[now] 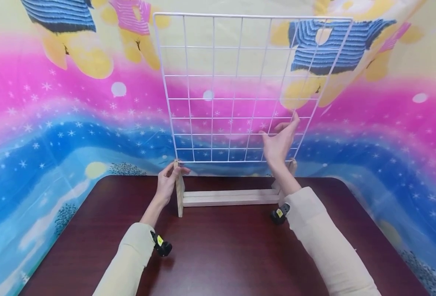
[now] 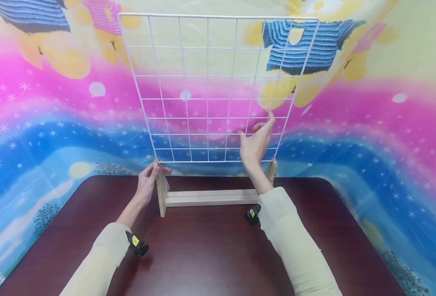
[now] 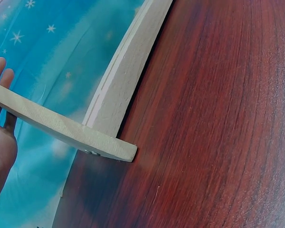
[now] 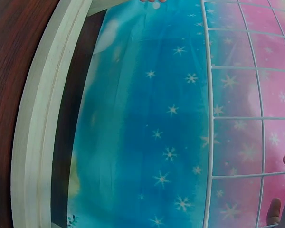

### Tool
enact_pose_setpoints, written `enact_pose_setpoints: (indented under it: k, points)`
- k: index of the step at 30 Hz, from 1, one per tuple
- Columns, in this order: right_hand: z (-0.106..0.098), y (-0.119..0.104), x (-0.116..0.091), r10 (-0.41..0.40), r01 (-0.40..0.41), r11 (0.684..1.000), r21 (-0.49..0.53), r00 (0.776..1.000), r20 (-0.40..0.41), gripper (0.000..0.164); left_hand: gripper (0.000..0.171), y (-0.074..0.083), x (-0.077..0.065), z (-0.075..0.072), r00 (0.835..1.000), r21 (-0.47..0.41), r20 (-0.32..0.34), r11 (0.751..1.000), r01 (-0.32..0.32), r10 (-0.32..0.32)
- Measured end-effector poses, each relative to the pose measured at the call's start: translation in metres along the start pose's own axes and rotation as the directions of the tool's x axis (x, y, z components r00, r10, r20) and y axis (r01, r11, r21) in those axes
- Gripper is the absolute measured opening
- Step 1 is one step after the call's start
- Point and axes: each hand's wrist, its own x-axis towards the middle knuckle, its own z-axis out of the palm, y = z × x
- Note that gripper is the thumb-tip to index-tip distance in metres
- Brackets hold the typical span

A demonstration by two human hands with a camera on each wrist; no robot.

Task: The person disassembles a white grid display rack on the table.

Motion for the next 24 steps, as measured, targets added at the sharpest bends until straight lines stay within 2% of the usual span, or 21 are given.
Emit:
enact_pose_setpoints:
  k: [2, 9, 20, 24]
  points:
    - [-0.001, -0.001, 0.002, -0.011, 0.011, 1.0, -0.003, 1.0, 0.005, 0.088, 0.022, 0.0, 0.0, 0.001, 1.0, 0.001, -0.006, 1.0, -0.004, 0.004]
    - [-0.007, -0.003, 0.001, -0.032, 0.032, 0.999, 0.011, 0.999, 0.012, 0.086, 0.04, -0.001, 0.001, 0.002, 1.0, 0.003, -0.007, 1.0, -0.005, 0.005]
    - [-0.016, -0.007, -0.001, -0.042, 0.042, 0.999, -0.018, 0.999, 0.025, 0.087, 0.022, 0.0, 0.002, 0.001, 1.0, 0.005, -0.012, 1.0, 0.006, -0.006]
    - [-0.02, -0.004, -0.002, -0.032, 0.033, 0.999, -0.022, 0.999, 0.029, 0.088, 0.026, 0.0, 0.002, 0.001, 0.999, -0.008, -0.028, 1.0, 0.017, -0.017]
